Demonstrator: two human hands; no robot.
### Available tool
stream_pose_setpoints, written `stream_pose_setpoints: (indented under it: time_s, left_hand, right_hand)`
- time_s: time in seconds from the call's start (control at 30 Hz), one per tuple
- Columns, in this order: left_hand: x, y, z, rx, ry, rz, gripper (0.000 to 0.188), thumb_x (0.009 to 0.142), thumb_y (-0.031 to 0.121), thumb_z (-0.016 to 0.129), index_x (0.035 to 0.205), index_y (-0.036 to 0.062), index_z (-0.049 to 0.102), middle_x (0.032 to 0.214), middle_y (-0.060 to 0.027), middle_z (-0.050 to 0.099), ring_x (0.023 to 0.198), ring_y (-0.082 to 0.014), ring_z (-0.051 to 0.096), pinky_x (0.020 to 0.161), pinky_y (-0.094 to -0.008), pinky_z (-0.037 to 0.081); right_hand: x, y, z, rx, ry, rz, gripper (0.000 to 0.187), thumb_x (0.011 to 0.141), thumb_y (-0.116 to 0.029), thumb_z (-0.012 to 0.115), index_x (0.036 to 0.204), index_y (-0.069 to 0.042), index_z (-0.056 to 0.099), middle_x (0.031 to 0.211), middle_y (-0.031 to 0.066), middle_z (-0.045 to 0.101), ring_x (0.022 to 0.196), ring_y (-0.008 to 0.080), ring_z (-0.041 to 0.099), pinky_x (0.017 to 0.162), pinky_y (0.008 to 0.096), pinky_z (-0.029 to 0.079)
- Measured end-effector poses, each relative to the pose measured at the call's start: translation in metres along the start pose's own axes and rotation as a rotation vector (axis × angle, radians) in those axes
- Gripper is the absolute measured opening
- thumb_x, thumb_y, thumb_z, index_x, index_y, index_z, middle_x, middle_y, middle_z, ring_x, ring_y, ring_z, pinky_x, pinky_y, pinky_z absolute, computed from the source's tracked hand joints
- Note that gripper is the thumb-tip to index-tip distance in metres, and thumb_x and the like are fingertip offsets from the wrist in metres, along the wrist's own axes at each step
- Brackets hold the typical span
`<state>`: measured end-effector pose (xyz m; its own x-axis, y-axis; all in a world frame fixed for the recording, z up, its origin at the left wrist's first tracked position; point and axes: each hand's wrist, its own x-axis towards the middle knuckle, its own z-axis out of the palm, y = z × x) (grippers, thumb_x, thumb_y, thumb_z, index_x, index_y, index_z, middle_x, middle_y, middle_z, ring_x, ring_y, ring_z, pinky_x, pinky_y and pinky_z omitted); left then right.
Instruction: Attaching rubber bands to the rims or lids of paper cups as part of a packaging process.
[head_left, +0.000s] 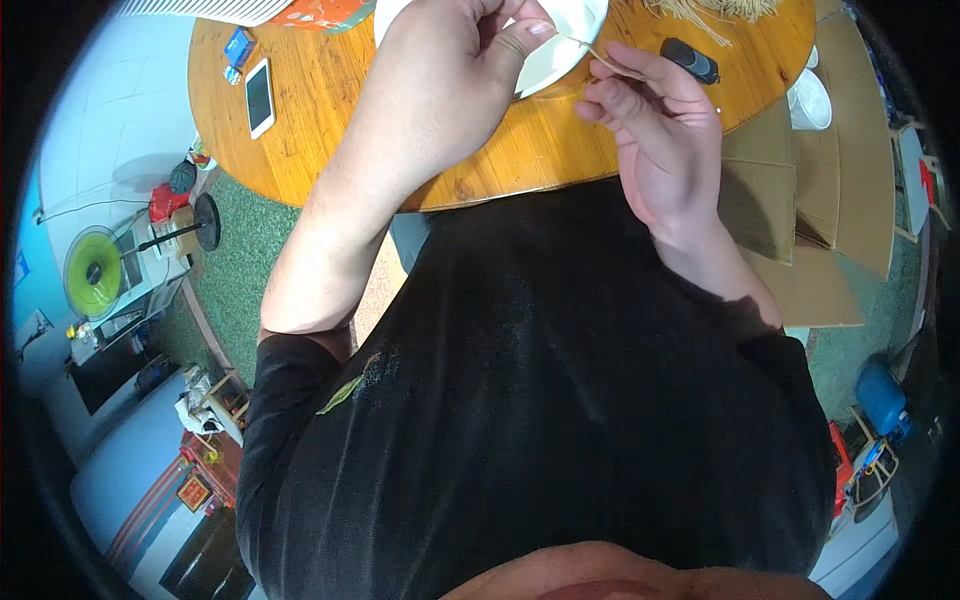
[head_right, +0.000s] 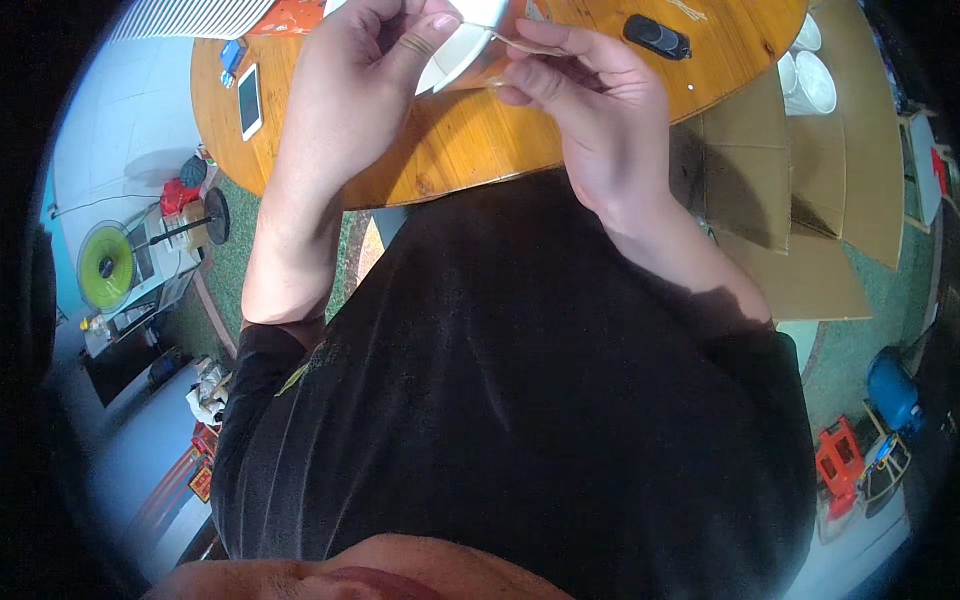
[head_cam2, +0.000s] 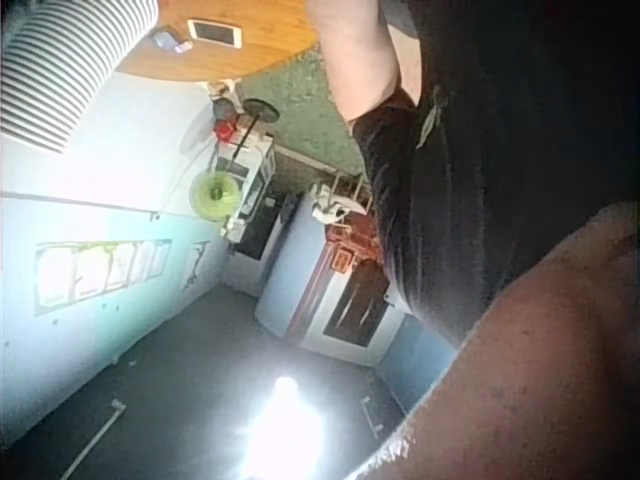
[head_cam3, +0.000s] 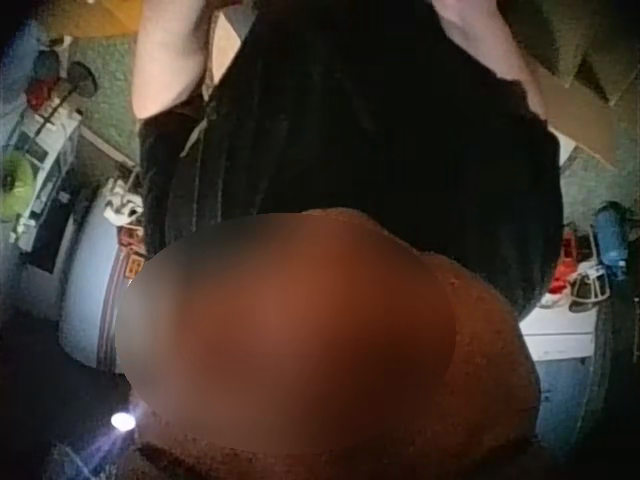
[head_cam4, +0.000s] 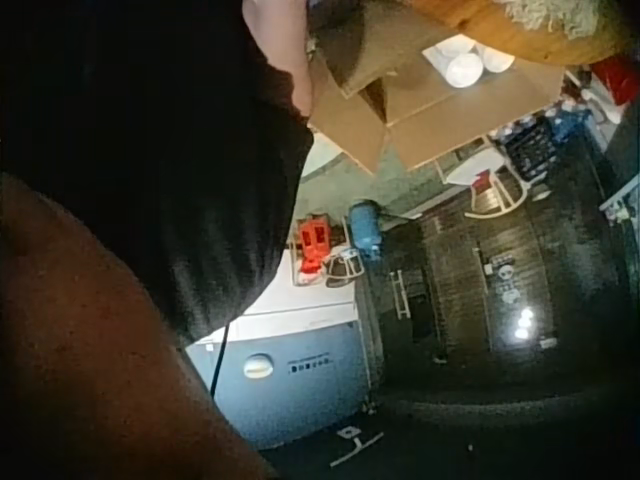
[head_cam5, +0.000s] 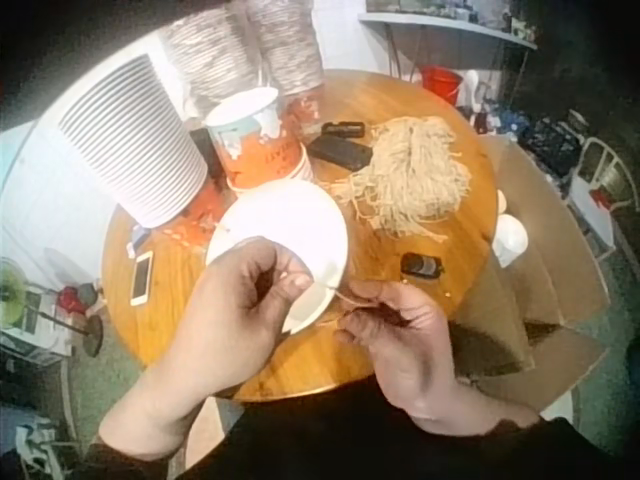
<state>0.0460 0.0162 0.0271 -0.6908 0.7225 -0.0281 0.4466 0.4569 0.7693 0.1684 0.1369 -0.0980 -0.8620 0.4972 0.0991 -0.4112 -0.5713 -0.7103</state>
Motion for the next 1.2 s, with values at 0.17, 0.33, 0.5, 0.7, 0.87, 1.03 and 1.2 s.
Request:
stream_pose_setpoints:
  time_s: [0.17, 0.33, 0.5, 0.7, 0.87, 1.03, 1.2]
  left_hand:
    - [-0.002, -0.007, 0.001, -0.047, -0.027, 0.064, 0.010, 0.098, 0.005, 0.066, 0.093, -0.0025, 0.061, 0.083, -0.0090, 0.061, 0.075, -0.0159, 0.058, 0.069, -0.0305, 0.048]
    - [-0.003, -0.004, 0.001, 0.061, -0.046, 0.095, 0.010, 0.096, 0.004, 0.066, 0.092, -0.0030, 0.060, 0.085, -0.0153, 0.061, 0.078, -0.0254, 0.061, 0.073, -0.0353, 0.049]
    - [-0.002, -0.011, 0.006, 0.059, -0.004, 0.173, 0.010, 0.096, 0.004, 0.066, 0.092, -0.0018, 0.059, 0.087, -0.0170, 0.061, 0.080, -0.0272, 0.061, 0.075, -0.0362, 0.049]
    - [-0.007, -0.008, 0.002, 0.002, 0.034, 0.160, 0.010, 0.097, 0.003, 0.065, 0.105, 0.0000, 0.059, 0.086, -0.0118, 0.057, 0.076, -0.0213, 0.058, 0.071, -0.0334, 0.048]
    - [-0.008, -0.014, -0.004, 0.120, 0.176, 0.506, 0.021, 0.092, -0.005, 0.064, 0.112, 0.0008, 0.058, 0.090, -0.0135, 0.058, 0.076, -0.0244, 0.058, 0.068, -0.0344, 0.048]
    - [0.013, -0.026, -0.007, 0.133, 0.149, 0.849, 0.023, 0.083, -0.006, 0.064, 0.105, -0.0001, 0.063, 0.094, -0.0170, 0.062, 0.080, -0.0338, 0.062, 0.070, -0.0389, 0.050]
    - [0.036, -0.037, -0.001, 0.057, 0.202, 1.241, 0.012, 0.085, 0.008, 0.065, 0.094, 0.0022, 0.071, 0.093, -0.0130, 0.066, 0.085, -0.0332, 0.067, 0.073, -0.0425, 0.052]
  right_hand:
    - [0.010, 0.004, -0.007, -0.487, -0.079, -0.372, 0.014, 0.096, -0.004, 0.072, 0.109, 0.004, 0.072, 0.106, 0.0116, 0.072, 0.086, 0.0163, 0.072, 0.080, 0.0253, 0.058]
    - [0.016, -0.008, -0.011, -0.838, -0.249, -0.617, 0.011, 0.101, -0.004, 0.064, 0.106, 0.006, 0.066, 0.109, 0.0145, 0.064, 0.082, 0.0164, 0.069, 0.075, 0.0273, 0.059]
    - [0.017, -0.008, -0.009, -0.780, -0.268, -0.650, 0.010, 0.102, -0.005, 0.063, 0.106, 0.004, 0.066, 0.115, 0.0174, 0.067, 0.070, 0.0096, 0.062, 0.066, 0.0212, 0.053]
    - [0.015, -0.036, 0.010, -0.799, -0.270, -0.397, 0.018, 0.104, -0.007, 0.061, 0.119, 0.002, 0.066, 0.106, 0.0168, 0.077, 0.066, 0.0047, 0.056, 0.059, 0.0184, 0.045]
    - [0.027, -0.054, 0.038, -0.583, 0.041, 0.118, 0.011, 0.097, -0.001, 0.067, 0.107, 0.001, 0.068, 0.094, 0.0106, 0.075, 0.072, 0.0112, 0.066, 0.066, 0.0234, 0.054]
    - [0.036, -0.072, 0.051, -0.654, 0.015, 0.325, 0.002, 0.096, 0.001, 0.067, 0.097, 0.002, 0.067, 0.085, 0.0079, 0.074, 0.069, 0.0100, 0.067, 0.064, 0.0218, 0.056]
    - [0.047, -0.085, 0.058, -0.859, -0.019, 0.488, 0.007, 0.098, -0.003, 0.066, 0.099, 0.004, 0.069, 0.085, 0.0081, 0.073, 0.072, 0.0122, 0.069, 0.066, 0.0237, 0.057]
